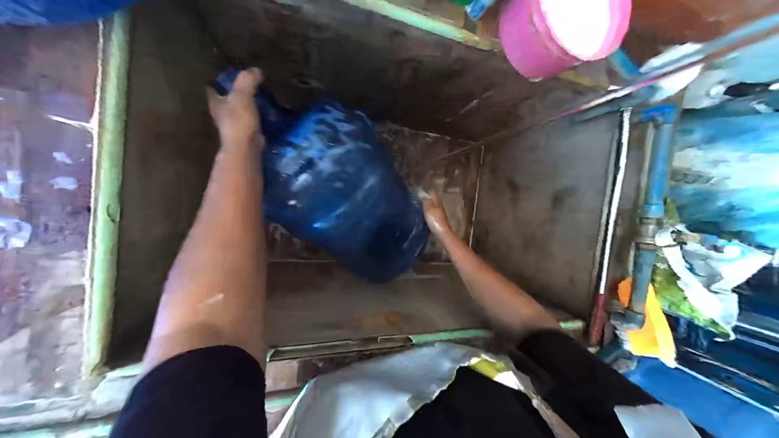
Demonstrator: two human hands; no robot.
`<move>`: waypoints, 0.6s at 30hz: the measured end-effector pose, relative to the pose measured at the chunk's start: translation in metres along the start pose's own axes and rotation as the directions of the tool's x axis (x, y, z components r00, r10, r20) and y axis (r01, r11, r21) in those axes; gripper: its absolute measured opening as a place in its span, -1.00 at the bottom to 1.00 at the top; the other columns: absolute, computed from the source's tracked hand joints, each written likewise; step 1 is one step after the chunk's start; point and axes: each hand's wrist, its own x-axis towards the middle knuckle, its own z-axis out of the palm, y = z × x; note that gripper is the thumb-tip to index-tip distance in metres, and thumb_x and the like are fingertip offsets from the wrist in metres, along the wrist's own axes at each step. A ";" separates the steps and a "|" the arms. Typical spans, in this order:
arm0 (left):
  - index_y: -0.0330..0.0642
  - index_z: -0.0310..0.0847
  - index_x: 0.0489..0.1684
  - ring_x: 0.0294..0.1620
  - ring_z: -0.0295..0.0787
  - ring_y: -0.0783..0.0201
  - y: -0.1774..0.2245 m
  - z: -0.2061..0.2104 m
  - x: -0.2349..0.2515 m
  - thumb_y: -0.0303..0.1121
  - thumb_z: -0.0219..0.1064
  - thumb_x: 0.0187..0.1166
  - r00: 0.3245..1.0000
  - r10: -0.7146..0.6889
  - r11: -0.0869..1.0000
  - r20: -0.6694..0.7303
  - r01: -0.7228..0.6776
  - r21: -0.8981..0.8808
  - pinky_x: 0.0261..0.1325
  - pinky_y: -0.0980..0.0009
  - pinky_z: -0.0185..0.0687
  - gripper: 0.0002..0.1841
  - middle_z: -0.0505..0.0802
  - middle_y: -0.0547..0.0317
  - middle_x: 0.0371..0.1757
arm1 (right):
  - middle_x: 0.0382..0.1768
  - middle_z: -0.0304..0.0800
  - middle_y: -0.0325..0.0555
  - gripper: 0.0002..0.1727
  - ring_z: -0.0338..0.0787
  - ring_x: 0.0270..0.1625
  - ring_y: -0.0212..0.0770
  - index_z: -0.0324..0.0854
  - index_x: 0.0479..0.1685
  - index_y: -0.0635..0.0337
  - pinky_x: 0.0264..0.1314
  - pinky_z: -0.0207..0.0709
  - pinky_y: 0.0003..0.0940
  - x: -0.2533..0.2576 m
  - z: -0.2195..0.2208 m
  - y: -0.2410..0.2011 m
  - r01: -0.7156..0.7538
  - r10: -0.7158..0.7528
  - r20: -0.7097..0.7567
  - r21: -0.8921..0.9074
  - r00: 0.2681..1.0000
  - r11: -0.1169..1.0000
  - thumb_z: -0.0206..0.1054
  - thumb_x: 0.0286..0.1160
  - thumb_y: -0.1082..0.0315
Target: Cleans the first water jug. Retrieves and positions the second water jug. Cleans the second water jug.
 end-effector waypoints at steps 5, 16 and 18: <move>-0.08 0.38 0.52 0.17 0.74 0.30 -0.031 0.013 0.043 -0.06 0.25 0.64 0.982 -0.127 0.983 0.137 0.143 -0.112 0.18 0.23 0.72 -0.47 0.74 0.15 0.21 | 0.75 0.25 0.31 -0.49 0.39 0.74 0.08 0.33 0.64 0.46 0.73 0.31 -0.07 -0.031 0.007 -0.046 0.341 -0.339 -0.040 0.042 0.940 0.939 -0.02 0.76 0.46; -0.06 0.32 0.63 0.27 0.66 0.31 -0.115 -0.005 0.084 0.03 0.27 0.64 0.921 -0.390 0.920 -0.019 0.391 0.035 0.25 0.28 0.64 -0.37 0.67 0.13 0.37 | 0.47 0.48 0.33 -0.65 0.58 0.48 0.03 0.59 0.16 0.49 0.43 0.57 -0.09 -0.069 -0.041 0.019 0.286 -0.285 0.029 -0.063 0.958 0.956 0.36 0.45 0.46; 0.00 0.41 0.49 0.13 0.72 0.39 -0.126 -0.004 0.079 -0.07 0.23 0.66 0.918 -0.397 0.917 -0.002 0.397 -0.043 0.11 0.34 0.69 -0.53 0.72 0.24 0.19 | 0.23 0.64 0.22 -0.60 0.72 0.17 -0.12 0.47 0.23 0.45 0.21 0.65 -0.15 -0.036 -0.041 0.022 0.170 -0.170 -0.052 -0.012 0.984 0.985 0.33 0.61 0.30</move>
